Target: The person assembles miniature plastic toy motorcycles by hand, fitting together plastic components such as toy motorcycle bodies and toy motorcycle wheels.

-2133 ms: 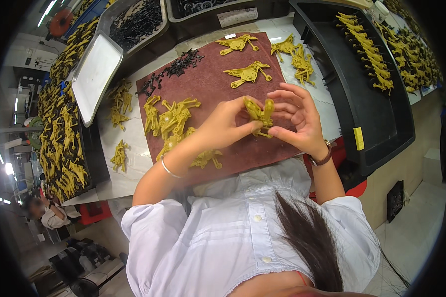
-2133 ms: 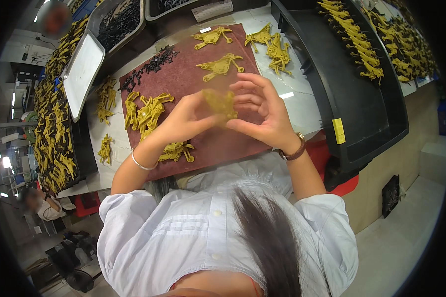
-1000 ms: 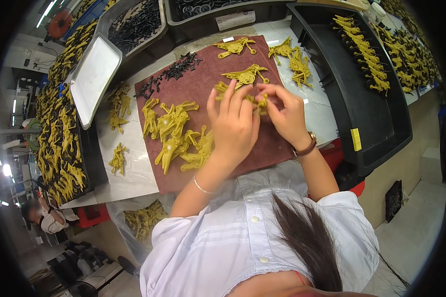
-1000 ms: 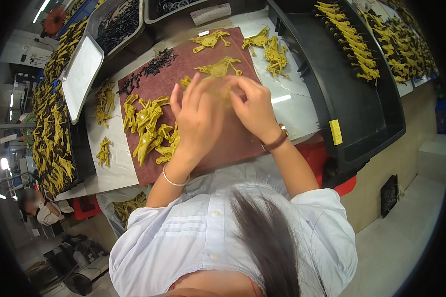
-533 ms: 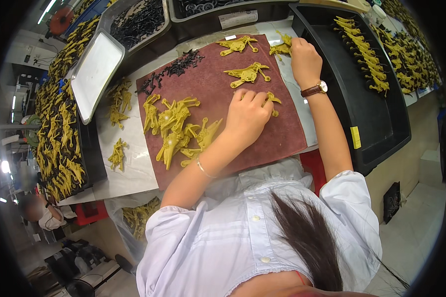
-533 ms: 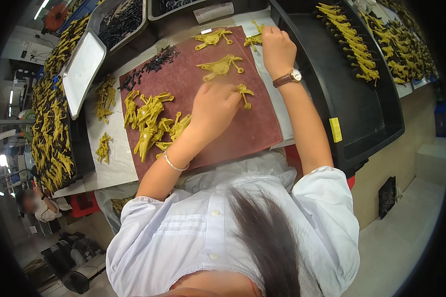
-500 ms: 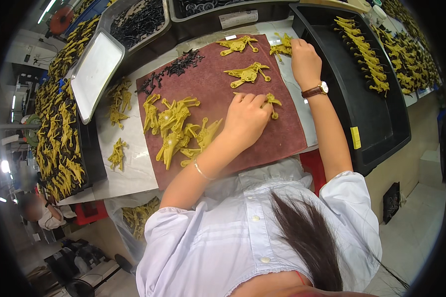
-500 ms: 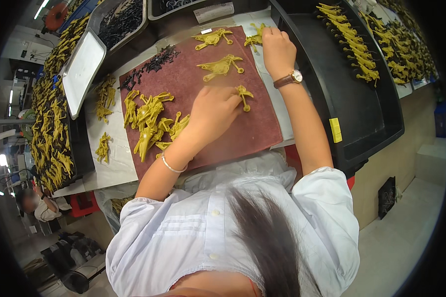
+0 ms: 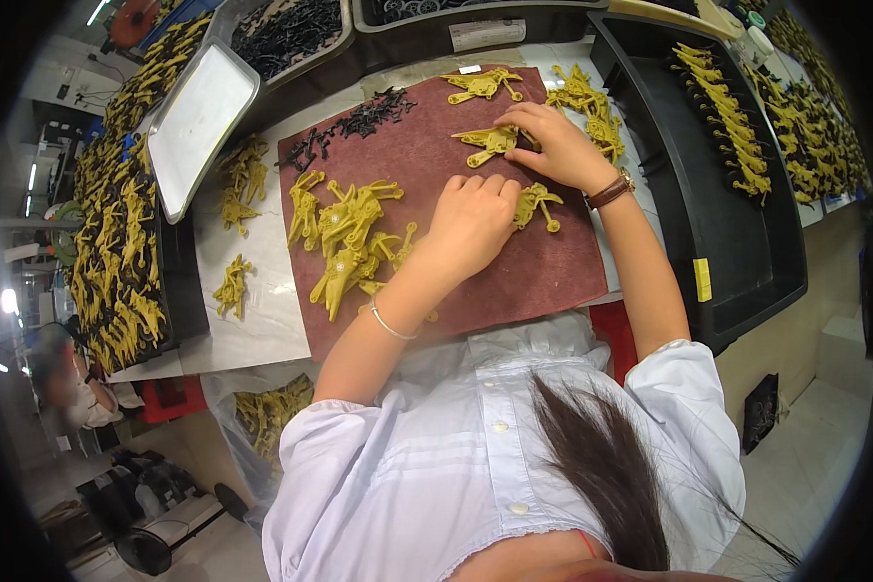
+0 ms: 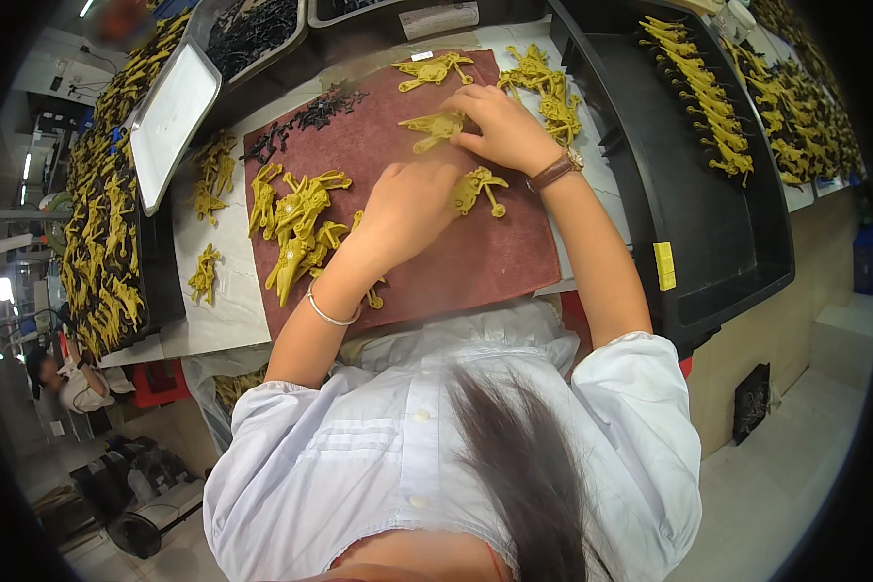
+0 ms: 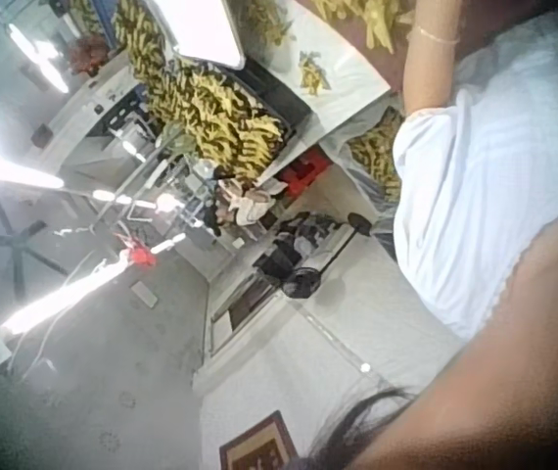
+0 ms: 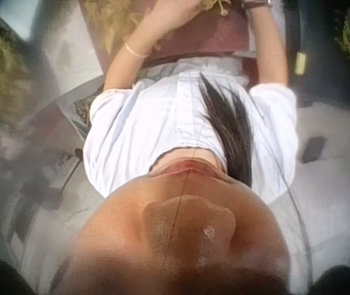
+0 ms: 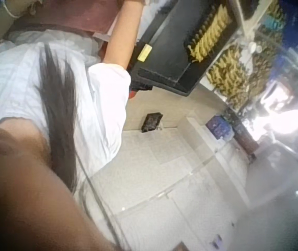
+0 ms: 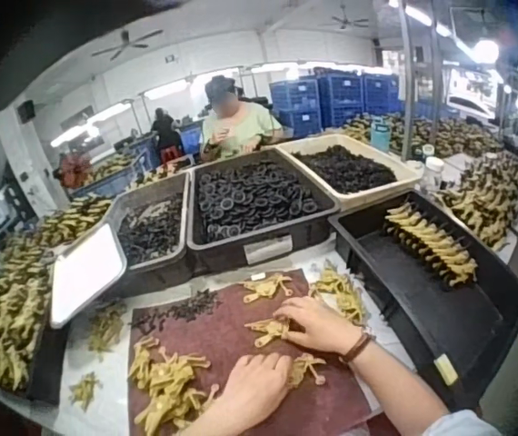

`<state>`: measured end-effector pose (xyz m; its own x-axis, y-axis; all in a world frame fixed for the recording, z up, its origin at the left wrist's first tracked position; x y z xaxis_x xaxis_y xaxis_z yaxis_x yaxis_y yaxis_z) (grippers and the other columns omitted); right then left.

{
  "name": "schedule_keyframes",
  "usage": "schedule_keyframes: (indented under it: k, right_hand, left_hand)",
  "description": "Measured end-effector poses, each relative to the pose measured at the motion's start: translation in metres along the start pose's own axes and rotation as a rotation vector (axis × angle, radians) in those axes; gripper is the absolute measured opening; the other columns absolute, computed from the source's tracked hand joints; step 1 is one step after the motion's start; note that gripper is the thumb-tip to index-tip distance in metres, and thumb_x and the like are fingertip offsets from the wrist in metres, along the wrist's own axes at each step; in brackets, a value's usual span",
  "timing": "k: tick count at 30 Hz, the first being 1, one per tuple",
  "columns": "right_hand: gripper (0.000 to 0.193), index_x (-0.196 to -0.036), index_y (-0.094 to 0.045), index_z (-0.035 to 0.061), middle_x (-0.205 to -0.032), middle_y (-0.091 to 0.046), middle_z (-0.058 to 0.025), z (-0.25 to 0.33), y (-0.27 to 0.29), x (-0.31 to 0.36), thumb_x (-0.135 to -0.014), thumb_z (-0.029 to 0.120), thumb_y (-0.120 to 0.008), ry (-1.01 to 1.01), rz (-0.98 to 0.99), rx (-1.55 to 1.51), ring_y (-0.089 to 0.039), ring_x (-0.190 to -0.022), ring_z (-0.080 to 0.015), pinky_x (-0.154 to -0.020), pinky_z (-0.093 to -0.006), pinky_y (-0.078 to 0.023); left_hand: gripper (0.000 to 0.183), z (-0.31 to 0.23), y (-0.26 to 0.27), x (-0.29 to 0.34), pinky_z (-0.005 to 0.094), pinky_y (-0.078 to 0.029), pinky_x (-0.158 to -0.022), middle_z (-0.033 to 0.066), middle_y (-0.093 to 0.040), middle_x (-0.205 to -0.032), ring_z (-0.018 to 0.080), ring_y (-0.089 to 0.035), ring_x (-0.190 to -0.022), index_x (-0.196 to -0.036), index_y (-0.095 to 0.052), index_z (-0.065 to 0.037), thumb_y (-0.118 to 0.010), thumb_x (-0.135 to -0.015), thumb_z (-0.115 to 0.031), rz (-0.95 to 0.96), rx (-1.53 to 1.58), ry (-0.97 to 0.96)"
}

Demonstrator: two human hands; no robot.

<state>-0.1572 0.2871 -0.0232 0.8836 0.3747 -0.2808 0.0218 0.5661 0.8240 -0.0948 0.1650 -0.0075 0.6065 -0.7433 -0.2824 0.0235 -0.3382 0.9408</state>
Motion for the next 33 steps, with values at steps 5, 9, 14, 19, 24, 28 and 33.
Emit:
schedule_keyframes:
  k: [5,9,14,19,24,28,33]
  right_hand:
    - [0.041,-0.117,-0.061,0.0084,-0.125,-0.057,-0.0134,0.001,0.0,-0.002,-0.079,0.016,-0.073,0.008,-0.028,0.022,-0.05,-0.119,-0.0312,-0.1,-0.0389,-0.041]
    - [0.041,-0.119,-0.06,0.0054,-0.126,-0.057,-0.0167,0.011,0.013,0.01,-0.081,0.016,-0.071,0.033,-0.184,-0.016,-0.051,-0.12,-0.0332,-0.101,-0.0392,-0.04]
    - [0.033,-0.113,-0.063,0.0012,-0.119,-0.062,-0.016,0.052,0.032,0.042,-0.082,0.012,-0.07,-0.015,-0.186,-0.19,-0.058,-0.112,-0.0316,-0.096,-0.0368,-0.044]
    - [0.027,-0.106,-0.065,0.0014,-0.109,-0.065,-0.0154,0.093,0.008,0.057,-0.082,0.012,-0.069,-0.039,-0.088,-0.372,-0.061,-0.105,-0.0322,-0.09,-0.0378,-0.048]
    - [0.027,-0.106,-0.062,0.0032,-0.113,-0.061,-0.0134,0.123,-0.036,0.057,-0.08,0.007,-0.066,0.064,0.066,-0.414,-0.058,-0.107,-0.0321,-0.091,-0.0392,-0.047]
    - [0.027,-0.105,-0.062,0.0028,-0.113,-0.06,-0.0135,0.134,-0.049,0.06,-0.078,0.004,-0.064,0.076,0.108,-0.516,-0.059,-0.105,-0.0314,-0.089,-0.0375,-0.048]
    - [0.025,-0.102,-0.061,0.0014,-0.111,-0.061,-0.0146,0.141,-0.064,0.064,-0.078,0.0,-0.067,-0.071,0.093,-0.781,-0.063,-0.095,-0.0313,-0.076,-0.0327,-0.053]
  left_hand:
    - [0.023,-0.008,0.002,-0.001,0.0378,-0.041,-0.079,0.0065,-0.061,-0.085,0.0243,-0.06,-0.084,-0.089,-0.059,-0.007,-0.07,-0.071,-0.016,-0.048,-0.019,0.026]
    - [0.033,-0.007,0.019,0.017,0.0422,-0.041,-0.085,0.0106,-0.059,-0.102,0.0292,-0.057,-0.097,-0.102,-0.057,-0.006,-0.07,-0.074,-0.019,-0.022,0.061,0.099]
    - [0.033,0.001,0.057,0.08,0.0415,-0.04,-0.09,0.009,-0.059,-0.102,0.0286,-0.055,-0.1,-0.099,-0.059,-0.006,-0.072,-0.071,-0.017,0.185,0.112,0.165]
    - [0.018,0.002,0.049,0.122,0.0403,-0.04,-0.092,0.006,-0.059,-0.101,0.0261,-0.054,-0.103,-0.091,-0.063,-0.007,-0.066,-0.074,-0.012,0.262,0.078,0.119]
    - [0.008,0.0,0.054,0.124,0.0416,-0.038,-0.098,0.0047,-0.06,-0.103,0.0239,-0.054,-0.105,-0.08,-0.065,-0.007,-0.063,-0.074,-0.012,0.178,-0.01,0.011]
    - [0.008,0.008,0.068,0.121,0.0419,-0.04,-0.096,0.0052,-0.062,-0.106,0.0227,-0.057,-0.105,-0.079,-0.065,-0.008,-0.065,-0.073,-0.014,0.028,0.065,0.023]
    - [0.014,0.016,0.077,0.118,0.0397,-0.045,-0.09,0.006,-0.065,-0.106,0.0228,-0.061,-0.1,-0.084,-0.068,-0.008,-0.066,-0.072,-0.014,-0.092,0.121,0.061]
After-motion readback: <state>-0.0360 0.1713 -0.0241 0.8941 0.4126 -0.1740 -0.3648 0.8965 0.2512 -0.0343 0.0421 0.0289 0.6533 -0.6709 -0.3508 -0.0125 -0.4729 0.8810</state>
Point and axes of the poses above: each hand's wrist, its own x-axis away from the middle knuckle, its own y-axis out of the back of the hand, z = x × y, the point moved 7 cm from there along -x, towards the middle knuckle
